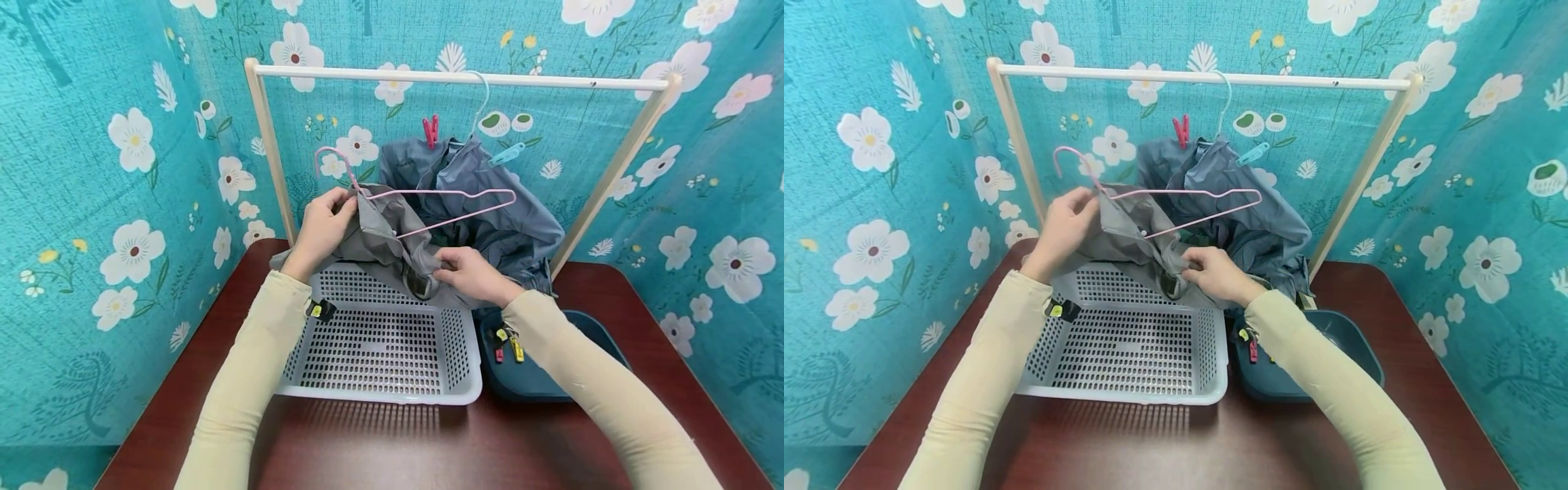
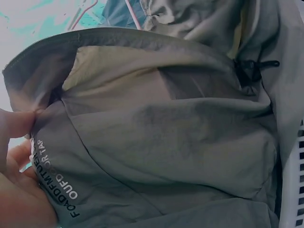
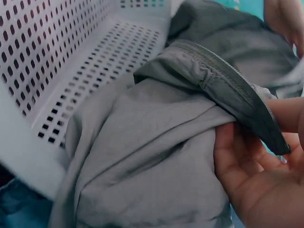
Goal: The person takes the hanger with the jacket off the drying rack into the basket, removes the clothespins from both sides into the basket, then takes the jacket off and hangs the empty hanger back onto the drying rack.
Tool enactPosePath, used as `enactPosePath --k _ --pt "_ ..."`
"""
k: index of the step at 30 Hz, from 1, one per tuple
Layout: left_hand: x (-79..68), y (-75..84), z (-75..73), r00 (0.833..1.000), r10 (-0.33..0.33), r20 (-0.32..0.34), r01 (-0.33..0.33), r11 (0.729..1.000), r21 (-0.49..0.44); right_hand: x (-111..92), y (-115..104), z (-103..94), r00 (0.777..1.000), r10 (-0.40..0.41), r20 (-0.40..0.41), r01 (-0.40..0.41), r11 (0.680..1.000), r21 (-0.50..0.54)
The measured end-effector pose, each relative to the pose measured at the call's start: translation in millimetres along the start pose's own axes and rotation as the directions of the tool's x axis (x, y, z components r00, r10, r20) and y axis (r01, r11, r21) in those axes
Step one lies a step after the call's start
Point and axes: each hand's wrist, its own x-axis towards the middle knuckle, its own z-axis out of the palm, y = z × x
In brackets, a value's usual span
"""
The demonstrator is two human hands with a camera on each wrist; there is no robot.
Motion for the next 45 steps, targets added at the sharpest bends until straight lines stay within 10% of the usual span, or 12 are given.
enactPosePath --k 12,22,45 --pt "0.6 -0.4 8.6 0.998 -0.003 0.07 0.008 0.998 -0.07 9 -8 30.6 0.989 -0.017 0.145 0.032 0.994 -0.106" --pt "-2.8 -11.0 11.0 0.994 -0.026 0.108 0.025 1.0 0.013 2 -10 14.1 0.982 -0.01 0.187 0.024 0.997 -0.073" --pt "-16.7 -13.7 16.7 0.98 0.043 0.192 -0.053 0.997 0.048 -20 -18 -52.0 0.961 -0.136 -0.239 0.145 0.989 0.021"
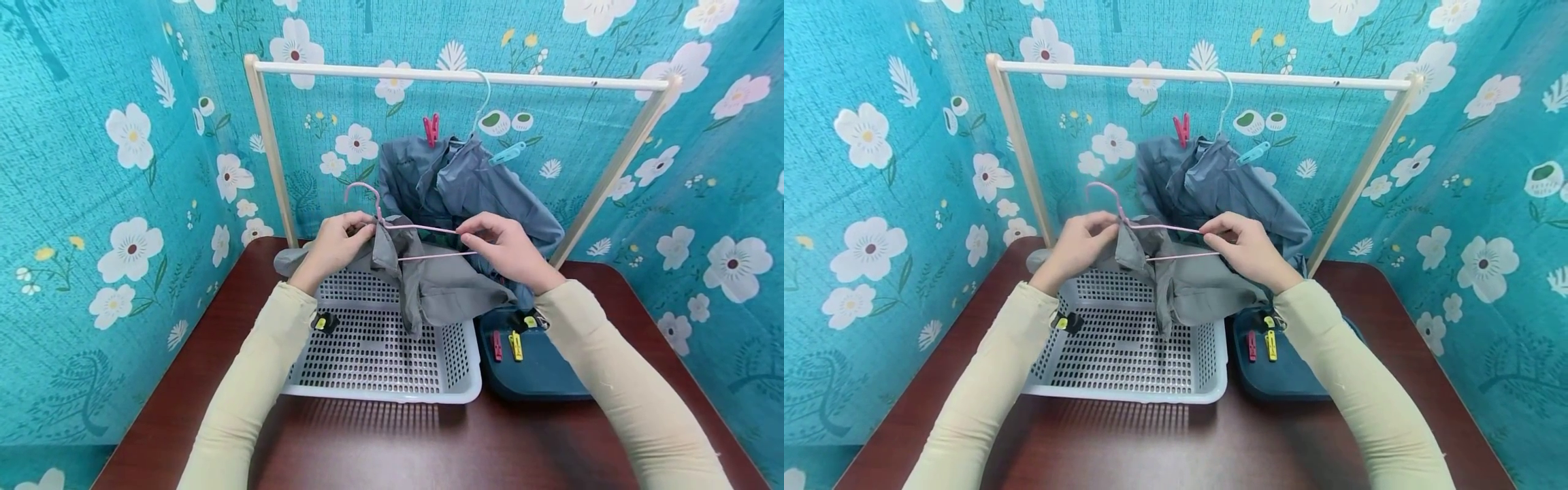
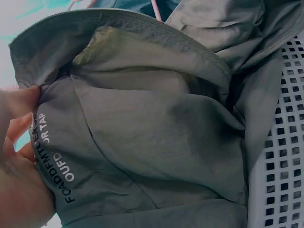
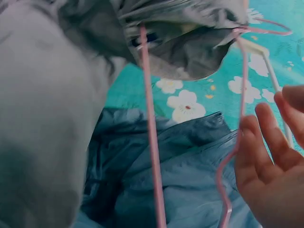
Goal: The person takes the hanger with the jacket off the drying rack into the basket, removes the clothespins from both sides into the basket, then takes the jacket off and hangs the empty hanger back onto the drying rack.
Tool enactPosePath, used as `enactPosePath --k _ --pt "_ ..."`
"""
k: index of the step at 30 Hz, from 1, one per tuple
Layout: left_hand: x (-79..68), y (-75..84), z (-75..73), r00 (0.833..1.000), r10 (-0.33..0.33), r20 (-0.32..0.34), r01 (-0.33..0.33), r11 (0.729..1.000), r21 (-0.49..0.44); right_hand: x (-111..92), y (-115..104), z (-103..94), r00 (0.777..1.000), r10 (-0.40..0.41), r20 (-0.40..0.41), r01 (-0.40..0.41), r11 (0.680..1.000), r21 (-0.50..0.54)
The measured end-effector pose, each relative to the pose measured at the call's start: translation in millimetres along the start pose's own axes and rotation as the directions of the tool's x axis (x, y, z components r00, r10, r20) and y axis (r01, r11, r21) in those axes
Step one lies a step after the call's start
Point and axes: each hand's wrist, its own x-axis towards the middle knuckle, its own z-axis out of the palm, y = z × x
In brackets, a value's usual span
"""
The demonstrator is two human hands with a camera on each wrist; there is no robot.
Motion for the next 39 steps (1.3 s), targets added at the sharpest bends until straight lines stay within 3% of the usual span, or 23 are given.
enactPosePath --k 4,6,11,15,23,31,39 --pt "-1.2 0.5 1.9 1.0 0.008 0.0 -0.008 1.0 -0.003 0 10 1.7 0.998 -0.043 -0.036 0.039 0.993 -0.111" --pt "-1.6 1.4 2.7 1.0 0.019 0.004 -0.019 1.0 -0.008 1 12 2.5 0.999 -0.046 -0.014 0.043 0.989 -0.144" --pt "-1.9 4.4 5.2 0.998 0.05 0.023 -0.05 0.999 -0.015 0 13 5.3 0.995 0.031 0.092 -0.015 0.985 -0.171" --pt "-1.1 4.1 8.0 0.998 0.063 0.021 -0.063 0.998 -0.006 -2 15 6.6 0.993 0.061 0.097 -0.043 0.982 -0.182" --pt "-1.7 -2.1 9.0 0.999 0.042 -0.023 -0.042 0.999 -0.003 -9 29 0.9 0.994 0.083 0.071 -0.073 0.988 -0.134" --pt "-4.8 -8.9 -0.2 0.997 0.071 -0.028 -0.07 0.997 0.041 -14 38 -9.8 0.993 0.114 0.039 -0.11 0.991 -0.082" --pt "-8.1 -15.8 -6.5 1.0 0.026 -0.005 -0.026 0.998 0.055 -19 38 -20.2 0.984 0.179 -0.004 -0.179 0.982 -0.064"
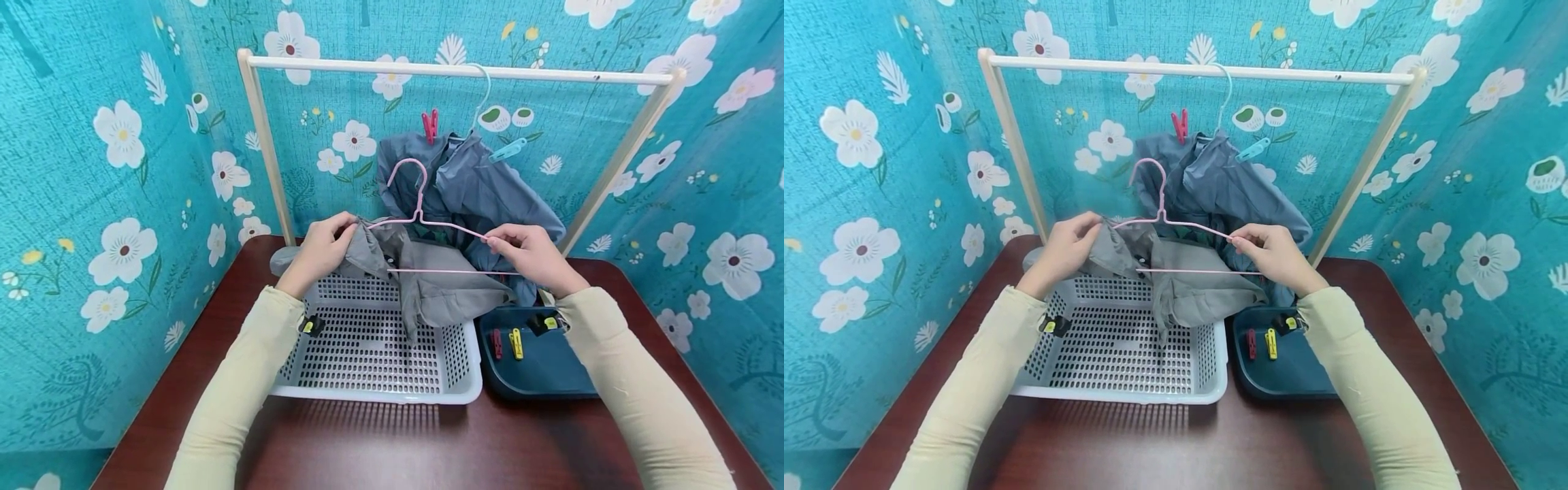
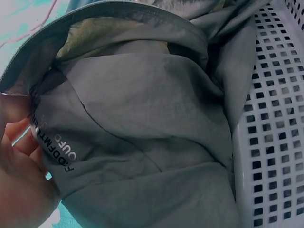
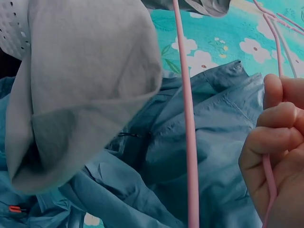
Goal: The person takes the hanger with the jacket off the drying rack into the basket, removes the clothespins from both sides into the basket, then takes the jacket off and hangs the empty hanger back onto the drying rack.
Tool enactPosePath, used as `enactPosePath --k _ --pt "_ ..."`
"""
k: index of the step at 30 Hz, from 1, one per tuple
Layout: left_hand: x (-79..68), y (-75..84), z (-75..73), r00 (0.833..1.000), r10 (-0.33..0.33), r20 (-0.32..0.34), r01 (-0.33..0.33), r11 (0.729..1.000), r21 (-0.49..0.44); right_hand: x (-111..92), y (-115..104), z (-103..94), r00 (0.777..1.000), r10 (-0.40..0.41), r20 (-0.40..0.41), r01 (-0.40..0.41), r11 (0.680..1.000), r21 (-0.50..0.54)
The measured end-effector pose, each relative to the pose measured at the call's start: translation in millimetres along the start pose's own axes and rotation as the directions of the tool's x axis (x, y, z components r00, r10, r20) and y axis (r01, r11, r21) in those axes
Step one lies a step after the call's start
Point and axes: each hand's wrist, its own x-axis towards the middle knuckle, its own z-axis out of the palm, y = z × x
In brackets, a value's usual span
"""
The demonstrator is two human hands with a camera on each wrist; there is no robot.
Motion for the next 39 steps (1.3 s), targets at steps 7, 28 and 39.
enactPosePath --k 7,28,39 --pt "-0.4 -0.7 -2.9 0.999 -0.022 0.032 0.023 1.0 -0.02 -5 -1 -5.8 1.0 0.007 -0.025 -0.007 1.0 0.006" --pt "-5.0 -7.3 -0.3 0.992 -0.069 0.102 0.073 0.997 -0.036 -14 12 -25.9 0.995 0.059 -0.079 -0.06 0.998 -0.004" --pt "-11.3 -12.1 -0.8 0.986 -0.103 0.133 0.105 0.994 -0.011 -22 13 -36.7 0.993 0.061 -0.101 -0.063 0.998 -0.018"
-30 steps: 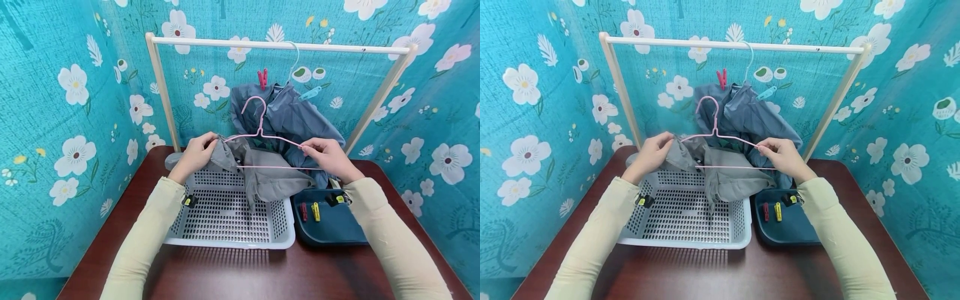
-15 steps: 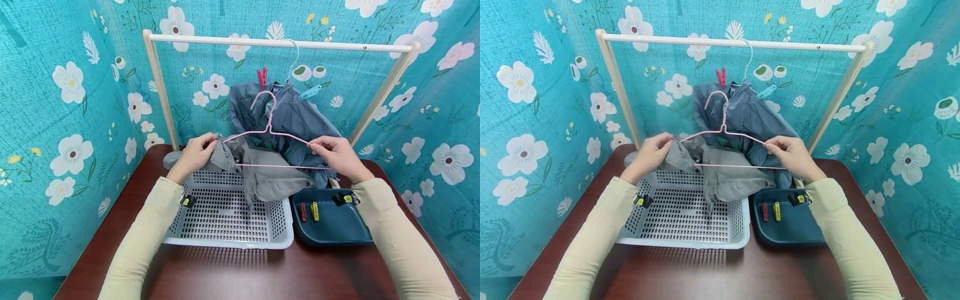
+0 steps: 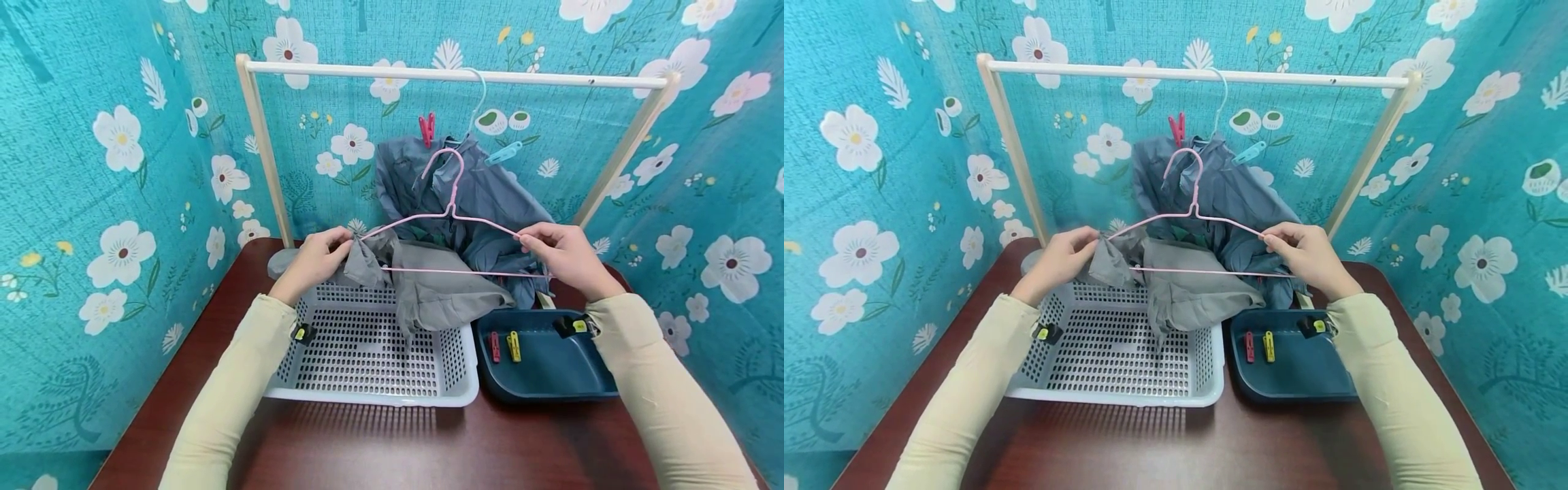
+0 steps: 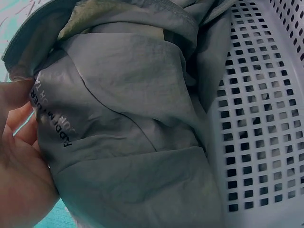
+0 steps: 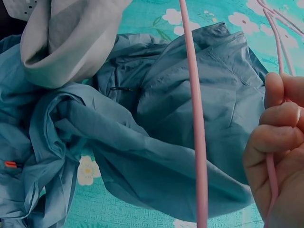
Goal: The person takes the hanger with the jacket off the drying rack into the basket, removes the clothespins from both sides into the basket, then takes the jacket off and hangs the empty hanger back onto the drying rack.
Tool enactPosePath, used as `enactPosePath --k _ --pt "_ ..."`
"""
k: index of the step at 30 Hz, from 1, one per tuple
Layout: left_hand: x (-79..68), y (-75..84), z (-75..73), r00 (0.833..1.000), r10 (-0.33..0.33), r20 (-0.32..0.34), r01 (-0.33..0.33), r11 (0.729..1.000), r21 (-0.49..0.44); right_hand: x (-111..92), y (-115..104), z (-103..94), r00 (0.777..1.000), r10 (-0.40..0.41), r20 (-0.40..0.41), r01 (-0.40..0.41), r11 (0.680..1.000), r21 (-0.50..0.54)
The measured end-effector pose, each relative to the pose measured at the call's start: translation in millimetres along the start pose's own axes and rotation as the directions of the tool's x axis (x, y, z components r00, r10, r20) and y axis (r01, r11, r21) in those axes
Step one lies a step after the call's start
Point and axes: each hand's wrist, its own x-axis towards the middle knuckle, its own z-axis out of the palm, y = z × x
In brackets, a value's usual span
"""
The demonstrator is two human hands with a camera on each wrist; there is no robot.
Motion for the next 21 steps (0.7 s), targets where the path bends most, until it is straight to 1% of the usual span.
enactPosePath --k 7,13,21 --pt "-2.6 -6.4 1.0 1.0 0.008 -0.001 -0.008 1.0 0.007 -4 2 -5.4 1.0 0.006 -0.005 -0.006 1.0 -0.002" --pt "-3.4 -7.6 0.4 0.999 0.025 -0.025 -0.024 1.0 0.009 -5 9 -7.6 1.0 -0.006 -0.01 0.006 1.0 -0.004" --pt "-3.9 -7.8 0.1 0.999 0.036 -0.031 -0.036 0.999 0.009 -5 11 -8.5 1.0 0.005 -0.017 -0.005 1.0 -0.005"
